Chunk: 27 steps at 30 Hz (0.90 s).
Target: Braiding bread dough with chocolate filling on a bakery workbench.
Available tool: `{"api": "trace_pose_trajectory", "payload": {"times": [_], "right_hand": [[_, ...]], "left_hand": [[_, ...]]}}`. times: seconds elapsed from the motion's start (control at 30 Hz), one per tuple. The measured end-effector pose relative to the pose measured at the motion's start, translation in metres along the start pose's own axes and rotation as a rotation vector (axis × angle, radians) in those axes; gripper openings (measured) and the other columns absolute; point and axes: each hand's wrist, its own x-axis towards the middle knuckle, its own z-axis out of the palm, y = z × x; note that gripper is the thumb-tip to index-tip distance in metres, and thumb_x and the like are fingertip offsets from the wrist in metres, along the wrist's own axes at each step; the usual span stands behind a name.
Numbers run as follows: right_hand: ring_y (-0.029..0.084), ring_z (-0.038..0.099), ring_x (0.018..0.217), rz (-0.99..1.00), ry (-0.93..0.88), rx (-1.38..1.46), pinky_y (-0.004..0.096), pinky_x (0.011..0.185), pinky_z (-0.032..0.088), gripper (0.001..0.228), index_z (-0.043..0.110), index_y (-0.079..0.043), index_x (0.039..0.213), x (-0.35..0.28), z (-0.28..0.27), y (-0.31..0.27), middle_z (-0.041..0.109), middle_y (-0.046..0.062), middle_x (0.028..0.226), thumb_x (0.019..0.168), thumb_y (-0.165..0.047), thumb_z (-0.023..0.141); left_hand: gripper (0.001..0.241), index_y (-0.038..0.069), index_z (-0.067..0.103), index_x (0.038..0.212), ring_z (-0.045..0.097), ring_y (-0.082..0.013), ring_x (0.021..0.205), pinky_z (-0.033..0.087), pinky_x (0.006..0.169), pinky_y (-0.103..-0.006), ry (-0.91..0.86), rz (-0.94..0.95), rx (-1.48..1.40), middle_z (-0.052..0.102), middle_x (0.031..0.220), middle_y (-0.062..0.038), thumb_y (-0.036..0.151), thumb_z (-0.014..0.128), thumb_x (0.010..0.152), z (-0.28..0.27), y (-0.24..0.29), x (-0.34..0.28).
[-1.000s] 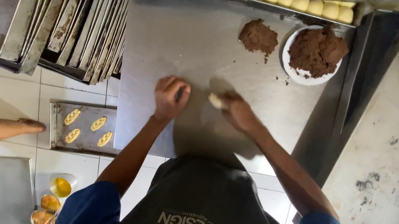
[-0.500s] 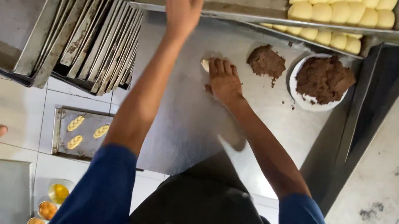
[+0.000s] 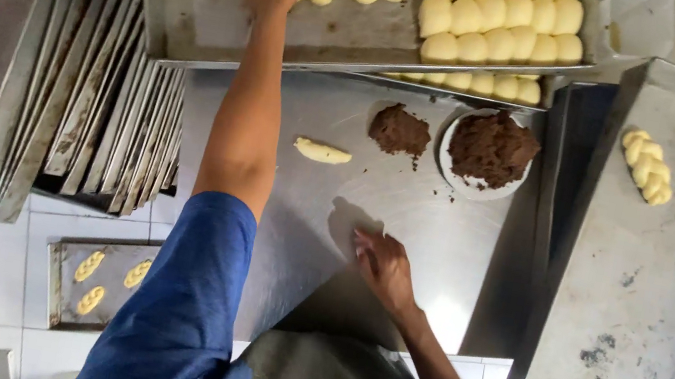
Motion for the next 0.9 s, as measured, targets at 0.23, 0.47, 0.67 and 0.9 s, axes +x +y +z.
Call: {"api": "trace_pose_trajectory", "payload": {"times": [0.23,0.47,0.67,0.9], "right_hand": [[0.027,0.074,0.091,0.113,0.047,0.055,0.037,0.082,0.058,0.031,0.069,-0.006,0.125,-0.035,-0.005,0.002,0.077,0.011,0.108,0.094,-0.010,0.067],[0.021,0.074,0.080,0.226,-0.049,0.162,0.033,0.069,0.058,0.034,0.066,-0.005,0.130,-0.036,-0.013,-0.004,0.077,0.012,0.104,0.098,-0.013,0.063],[0.020,0.074,0.083,0.205,-0.008,0.118,0.032,0.067,0.058,0.035,0.067,-0.004,0.131,-0.031,-0.003,0.010,0.077,0.012,0.106,0.098,-0.013,0.065],[0.019,0.065,0.118,0.171,0.069,0.841,0.032,0.097,0.057,0.055,0.046,-0.005,0.149,0.016,0.035,0.015,0.066,0.007,0.128,0.101,-0.022,0.067]], "left_hand": [[0.044,-0.004,0.070,0.103,0.075,-0.0329,0.085,0.061,0.071,-0.0530,0.185,0.283,-0.487,0.076,0.099,-0.022,0.032,0.082,0.080,0.018,-0.072,0.057],[0.032,-0.001,0.068,0.103,0.074,-0.0249,0.086,0.058,0.068,-0.0467,0.389,0.385,-0.546,0.077,0.098,-0.015,0.010,0.090,0.082,-0.097,-0.110,0.058],[0.044,-0.003,0.056,0.087,0.055,-0.0198,0.073,0.049,0.063,-0.0389,0.548,0.563,-0.505,0.060,0.078,-0.009,0.024,0.090,0.091,-0.206,-0.100,-0.031],[0.037,0.008,0.053,0.089,0.061,-0.0102,0.078,0.055,0.070,-0.0303,-0.054,0.341,-0.602,0.063,0.083,-0.002,0.039,0.068,0.104,-0.171,-0.019,-0.318]]}}
